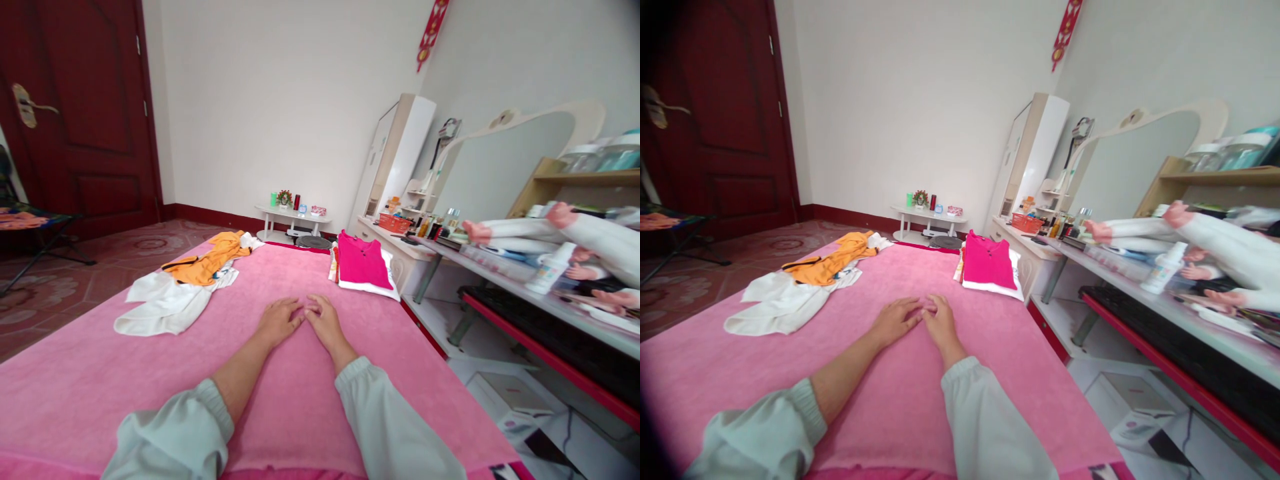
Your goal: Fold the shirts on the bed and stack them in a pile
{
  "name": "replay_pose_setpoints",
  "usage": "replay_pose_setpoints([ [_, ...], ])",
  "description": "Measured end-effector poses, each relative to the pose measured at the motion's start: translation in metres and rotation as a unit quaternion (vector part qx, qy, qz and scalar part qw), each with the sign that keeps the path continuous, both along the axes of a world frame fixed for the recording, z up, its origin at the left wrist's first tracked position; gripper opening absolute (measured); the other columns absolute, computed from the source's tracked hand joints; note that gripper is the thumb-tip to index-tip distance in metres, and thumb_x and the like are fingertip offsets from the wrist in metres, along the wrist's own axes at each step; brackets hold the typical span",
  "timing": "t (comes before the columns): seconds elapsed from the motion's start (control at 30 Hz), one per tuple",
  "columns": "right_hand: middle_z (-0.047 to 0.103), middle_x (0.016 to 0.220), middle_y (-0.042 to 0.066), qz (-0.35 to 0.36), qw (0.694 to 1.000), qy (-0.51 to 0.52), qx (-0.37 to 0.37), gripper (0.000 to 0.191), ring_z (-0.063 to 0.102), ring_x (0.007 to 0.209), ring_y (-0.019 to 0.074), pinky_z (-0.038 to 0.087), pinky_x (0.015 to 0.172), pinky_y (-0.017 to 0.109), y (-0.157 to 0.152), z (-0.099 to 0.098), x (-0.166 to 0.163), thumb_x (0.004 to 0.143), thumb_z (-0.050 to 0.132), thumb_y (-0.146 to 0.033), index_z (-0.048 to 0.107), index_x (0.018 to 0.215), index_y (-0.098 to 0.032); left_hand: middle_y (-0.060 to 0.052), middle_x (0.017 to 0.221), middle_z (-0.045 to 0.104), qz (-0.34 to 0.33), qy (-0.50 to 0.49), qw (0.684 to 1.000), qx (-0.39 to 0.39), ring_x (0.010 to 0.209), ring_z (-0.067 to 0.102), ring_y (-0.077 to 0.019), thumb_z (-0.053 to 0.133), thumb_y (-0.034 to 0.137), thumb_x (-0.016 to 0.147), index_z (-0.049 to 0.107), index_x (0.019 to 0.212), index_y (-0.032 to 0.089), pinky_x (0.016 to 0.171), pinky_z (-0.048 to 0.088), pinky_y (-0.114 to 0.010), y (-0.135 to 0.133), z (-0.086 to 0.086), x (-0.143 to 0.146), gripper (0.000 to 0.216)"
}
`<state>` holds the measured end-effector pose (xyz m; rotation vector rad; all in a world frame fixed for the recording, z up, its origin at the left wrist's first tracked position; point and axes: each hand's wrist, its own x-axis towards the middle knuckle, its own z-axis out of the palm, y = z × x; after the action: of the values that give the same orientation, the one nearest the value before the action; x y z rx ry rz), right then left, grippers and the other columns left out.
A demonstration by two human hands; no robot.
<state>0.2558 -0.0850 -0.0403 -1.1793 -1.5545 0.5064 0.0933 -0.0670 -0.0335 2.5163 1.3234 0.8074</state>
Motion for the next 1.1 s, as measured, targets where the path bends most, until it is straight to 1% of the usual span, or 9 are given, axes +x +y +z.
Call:
replay_pose_setpoints([
  [0.07, 0.059, 0.118, 0.008, 0.025, 1.0, 0.018, -0.004, 0.042, 0.063, 0.093, 0.0177, 0.052, 0.082, 0.032, -0.001, 0.0, -0.002, 0.071, 0.056, -0.016, 0.061, 0.113, -0.02, -0.005, 0.126, 0.061, -0.011, -0.041, 0.999, -0.002, 0.118, 0.053, -0.0212, 0.052, 0.034, 0.086, 0.064, 0.119, 0.023, 0.101, 0.038, -0.034, 0.004, -0.002, -0.001, 0.036],
  [0.17, 0.062, 0.114, 0.008, 0.05, 0.998, 0.033, -0.008, 0.039, 0.064, 0.089, 0.0183, 0.053, 0.079, 0.032, -0.003, 0.001, -0.005, 0.071, 0.059, -0.018, 0.062, 0.109, -0.02, -0.003, 0.109, 0.069, -0.03, -0.098, 0.994, -0.021, 0.104, 0.06, -0.0175, 0.055, 0.02, 0.082, 0.071, 0.099, 0.023, 0.095, 0.042, -0.028, 0.01, -0.005, -0.001, 0.024],
  [0.23, 0.063, 0.111, 0.008, 0.072, 0.996, 0.05, -0.015, 0.037, 0.065, 0.084, 0.0179, 0.053, 0.077, 0.032, -0.003, 0.001, -0.006, 0.07, 0.06, -0.019, 0.063, 0.107, -0.018, -0.002, 0.101, 0.07, -0.036, -0.124, 0.991, -0.029, 0.097, 0.061, -0.0159, 0.055, 0.014, 0.079, 0.072, 0.087, 0.022, 0.09, 0.044, -0.026, 0.012, -0.006, -0.001, 0.02],
  [0.3, 0.065, 0.105, 0.007, 0.089, 0.993, 0.075, -0.031, 0.035, 0.066, 0.081, 0.0179, 0.053, 0.077, 0.033, -0.005, 0.003, -0.008, 0.07, 0.062, -0.021, 0.064, 0.105, -0.018, -0.002, 0.096, 0.071, -0.041, -0.134, 0.99, -0.025, 0.092, 0.062, -0.0153, 0.054, 0.011, 0.078, 0.071, 0.082, 0.02, 0.087, 0.045, -0.026, 0.011, -0.005, -0.001, 0.02],
  [0.47, 0.071, 0.089, 0.005, 0.093, 0.98, 0.155, -0.088, 0.035, 0.066, 0.08, 0.0206, 0.051, 0.078, 0.035, -0.007, 0.008, -0.008, 0.064, 0.069, -0.025, 0.067, 0.098, -0.018, -0.003, 0.091, 0.07, -0.027, -0.087, 0.996, 0.009, 0.088, 0.061, -0.0164, 0.051, 0.009, 0.078, 0.07, 0.085, 0.02, 0.084, 0.045, -0.027, 0.003, 0.003, 0.001, 0.023],
  [0.67, 0.072, 0.087, 0.005, 0.095, 0.962, 0.22, -0.133, 0.036, 0.067, 0.084, 0.023, 0.048, 0.088, 0.039, -0.008, 0.015, -0.006, 0.06, 0.075, -0.03, 0.07, 0.093, -0.017, -0.007, 0.094, 0.068, 0.038, 0.016, 0.998, 0.049, 0.092, 0.06, -0.0195, 0.046, 0.015, 0.084, 0.067, 0.09, 0.018, 0.081, 0.045, -0.029, -0.008, 0.011, 0.004, 0.022],
  [0.77, 0.073, 0.086, 0.004, 0.106, 0.951, 0.255, -0.141, 0.037, 0.068, 0.082, 0.0231, 0.048, 0.089, 0.04, -0.011, 0.018, -0.005, 0.059, 0.076, -0.032, 0.07, 0.092, -0.017, -0.008, 0.093, 0.067, 0.043, 0.039, 0.997, 0.054, 0.091, 0.061, -0.0196, 0.044, 0.016, 0.086, 0.066, 0.09, 0.017, 0.079, 0.045, -0.029, -0.012, 0.015, 0.005, 0.022],
  [0.93, 0.073, 0.085, 0.005, 0.117, 0.946, 0.267, -0.14, 0.036, 0.068, 0.083, 0.0237, 0.047, 0.09, 0.04, -0.012, 0.019, -0.004, 0.059, 0.077, -0.033, 0.071, 0.091, -0.017, -0.007, 0.094, 0.067, 0.038, 0.046, 0.997, 0.054, 0.092, 0.06, -0.0191, 0.044, 0.016, 0.086, 0.065, 0.092, 0.018, 0.079, 0.044, -0.028, -0.014, 0.017, 0.005, 0.022],
  [1.1, 0.073, 0.089, 0.005, 0.113, 0.953, 0.244, -0.136, 0.034, 0.067, 0.086, 0.0235, 0.046, 0.09, 0.041, -0.011, 0.019, -0.004, 0.059, 0.076, -0.033, 0.072, 0.089, -0.018, -0.006, 0.095, 0.067, 0.048, 0.067, 0.995, 0.064, 0.093, 0.06, -0.0191, 0.041, 0.018, 0.088, 0.065, 0.095, 0.019, 0.079, 0.045, -0.028, -0.014, 0.018, 0.005, 0.025],
])
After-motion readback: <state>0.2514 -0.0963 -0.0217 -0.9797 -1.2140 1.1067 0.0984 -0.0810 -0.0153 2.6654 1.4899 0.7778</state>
